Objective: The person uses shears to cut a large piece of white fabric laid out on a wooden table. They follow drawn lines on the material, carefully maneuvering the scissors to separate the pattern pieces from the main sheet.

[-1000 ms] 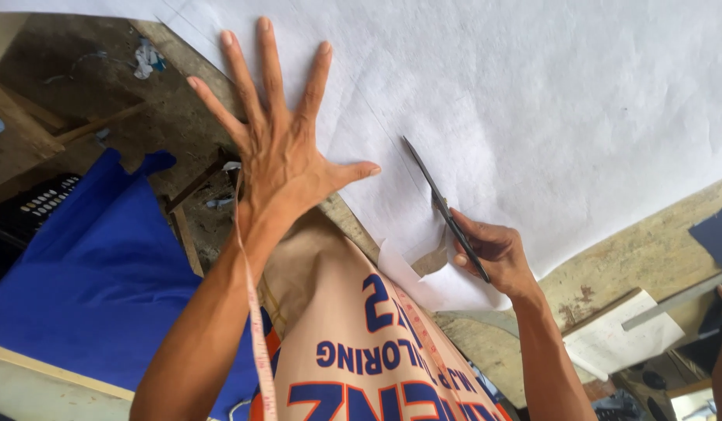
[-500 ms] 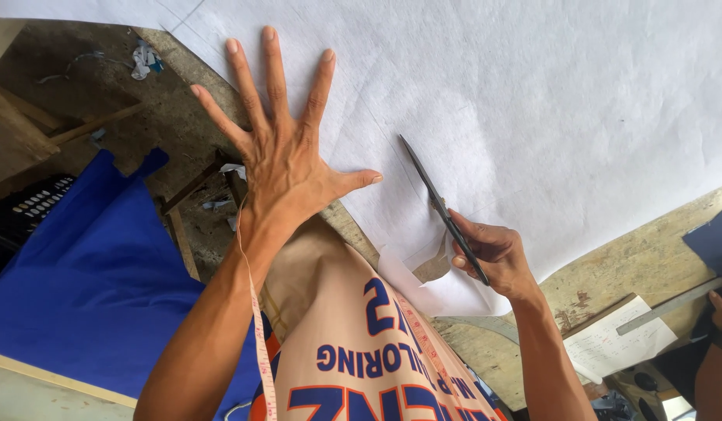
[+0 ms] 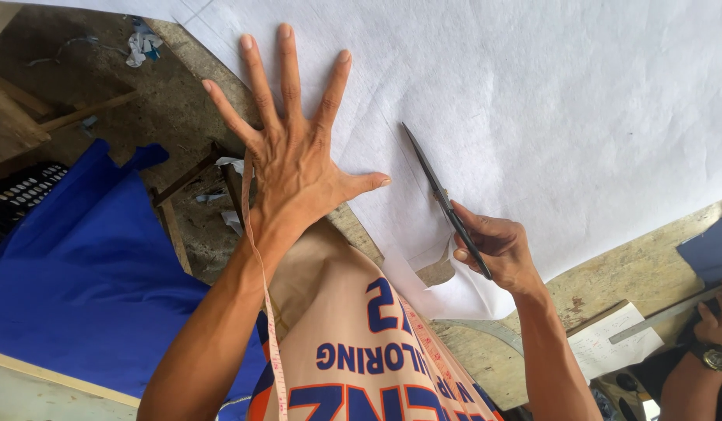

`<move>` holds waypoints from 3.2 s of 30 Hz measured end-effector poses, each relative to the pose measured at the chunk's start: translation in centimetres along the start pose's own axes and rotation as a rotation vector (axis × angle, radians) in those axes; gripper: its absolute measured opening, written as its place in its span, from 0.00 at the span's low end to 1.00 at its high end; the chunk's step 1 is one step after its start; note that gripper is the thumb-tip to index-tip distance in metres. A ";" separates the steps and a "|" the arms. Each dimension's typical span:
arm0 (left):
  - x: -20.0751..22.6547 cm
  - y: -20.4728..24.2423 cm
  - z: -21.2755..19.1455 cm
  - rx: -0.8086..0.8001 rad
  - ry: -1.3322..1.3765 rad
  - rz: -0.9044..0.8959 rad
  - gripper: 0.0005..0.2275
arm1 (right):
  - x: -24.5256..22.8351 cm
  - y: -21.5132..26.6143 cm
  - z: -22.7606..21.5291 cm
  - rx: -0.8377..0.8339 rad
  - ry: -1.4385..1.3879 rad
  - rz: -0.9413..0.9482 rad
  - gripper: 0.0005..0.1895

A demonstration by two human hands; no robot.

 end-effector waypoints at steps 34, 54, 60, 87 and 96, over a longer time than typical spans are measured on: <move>-0.5 -0.8 0.6 0.040 0.043 -0.020 0.68 | -1.6 -5.0 1.0 -0.042 0.072 -0.014 0.35; -1.0 -1.1 1.2 -0.064 0.040 -0.032 0.69 | -3.5 -8.6 2.6 -0.058 0.070 -0.032 0.35; -1.0 -1.1 0.8 -0.078 0.056 -0.024 0.67 | -3.6 -9.4 2.3 -0.062 0.085 -0.016 0.35; -1.3 -1.5 1.7 -0.009 0.056 -0.010 0.66 | -6.2 -14.2 3.8 -0.111 0.155 -0.024 0.35; -1.5 -1.6 2.1 0.021 0.073 -0.012 0.65 | -6.7 -15.8 4.0 -0.145 0.181 -0.034 0.36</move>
Point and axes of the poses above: each hand's wrist, its own y-axis away from the middle knuckle, its own z-axis out of the palm, x = y × z, the point moved 6 cm from there along -y, towards the middle knuckle, and after that the axes turned 10 degrees about -z, right-handed, at the moved point
